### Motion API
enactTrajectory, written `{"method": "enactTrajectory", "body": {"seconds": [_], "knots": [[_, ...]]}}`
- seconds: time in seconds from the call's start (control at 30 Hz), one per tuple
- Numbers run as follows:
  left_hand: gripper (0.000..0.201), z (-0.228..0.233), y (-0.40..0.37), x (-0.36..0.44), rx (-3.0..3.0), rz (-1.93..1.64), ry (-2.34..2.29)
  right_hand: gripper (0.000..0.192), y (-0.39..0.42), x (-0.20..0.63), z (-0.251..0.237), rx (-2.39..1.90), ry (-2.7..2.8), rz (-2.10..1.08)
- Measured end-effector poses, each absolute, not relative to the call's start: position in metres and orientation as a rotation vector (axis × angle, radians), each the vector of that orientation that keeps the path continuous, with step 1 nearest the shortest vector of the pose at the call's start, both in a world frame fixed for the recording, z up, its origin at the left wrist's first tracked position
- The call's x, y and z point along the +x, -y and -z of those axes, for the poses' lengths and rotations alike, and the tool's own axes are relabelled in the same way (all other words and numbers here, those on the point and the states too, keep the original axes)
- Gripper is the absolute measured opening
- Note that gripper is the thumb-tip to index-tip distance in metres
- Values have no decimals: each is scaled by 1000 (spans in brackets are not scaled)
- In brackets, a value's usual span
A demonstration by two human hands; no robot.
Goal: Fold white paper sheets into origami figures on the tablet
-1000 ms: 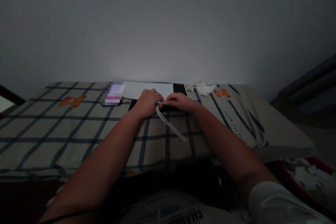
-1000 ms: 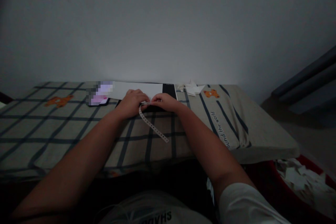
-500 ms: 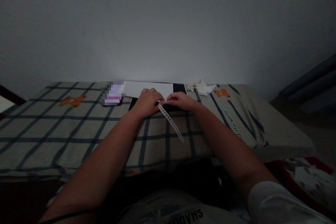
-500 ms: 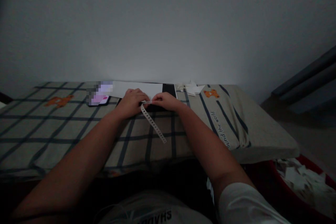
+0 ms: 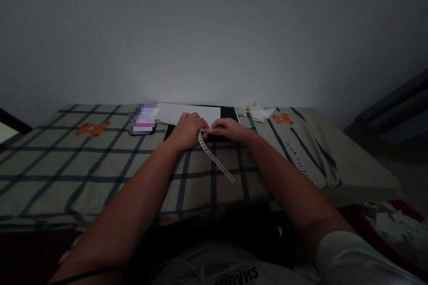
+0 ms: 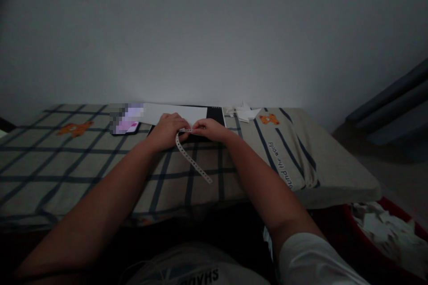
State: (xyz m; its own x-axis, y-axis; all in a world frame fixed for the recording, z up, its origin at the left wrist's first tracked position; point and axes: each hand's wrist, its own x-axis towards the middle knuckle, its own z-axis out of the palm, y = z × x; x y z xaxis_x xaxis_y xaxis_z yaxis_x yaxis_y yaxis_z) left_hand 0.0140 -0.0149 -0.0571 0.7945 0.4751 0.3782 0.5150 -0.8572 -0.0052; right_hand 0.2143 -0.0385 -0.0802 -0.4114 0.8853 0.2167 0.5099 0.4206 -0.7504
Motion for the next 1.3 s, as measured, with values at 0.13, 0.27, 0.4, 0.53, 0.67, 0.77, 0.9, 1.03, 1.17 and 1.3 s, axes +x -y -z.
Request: {"method": "enactTrajectory", "body": {"seconds": [0.13,0.27,0.4,0.53,0.67,0.77,0.9,1.03,1.17,1.3], "knots": [[16,57,15,13,-2871,587,795,23,38,218,80,-1199,2048,-830],[17,58,14,14,-2895,597,776,23,39,218,78,-1203,2070,-796],[17,58,13,14,-2903,575,775,26,39,217,78,-1215,2056,-814],[16,57,14,14,-2898,565,769,26,39,216,80,-1200,2071,-844],[17,57,16,15,-2873,540,781,25,38,215,81,-1190,2123,-763],[17,57,16,15,-2863,534,795,25,38,215,80,-1192,2124,-765],[19,56,16,14,-2868,557,801,27,41,217,77,-1220,2089,-815],[16,56,16,14,-2893,588,793,24,43,217,75,-1214,2073,-833],[14,58,15,15,-2918,595,792,23,42,216,76,-1216,2050,-840],[12,58,15,15,-2914,586,798,25,41,217,77,-1201,2059,-860]]}}
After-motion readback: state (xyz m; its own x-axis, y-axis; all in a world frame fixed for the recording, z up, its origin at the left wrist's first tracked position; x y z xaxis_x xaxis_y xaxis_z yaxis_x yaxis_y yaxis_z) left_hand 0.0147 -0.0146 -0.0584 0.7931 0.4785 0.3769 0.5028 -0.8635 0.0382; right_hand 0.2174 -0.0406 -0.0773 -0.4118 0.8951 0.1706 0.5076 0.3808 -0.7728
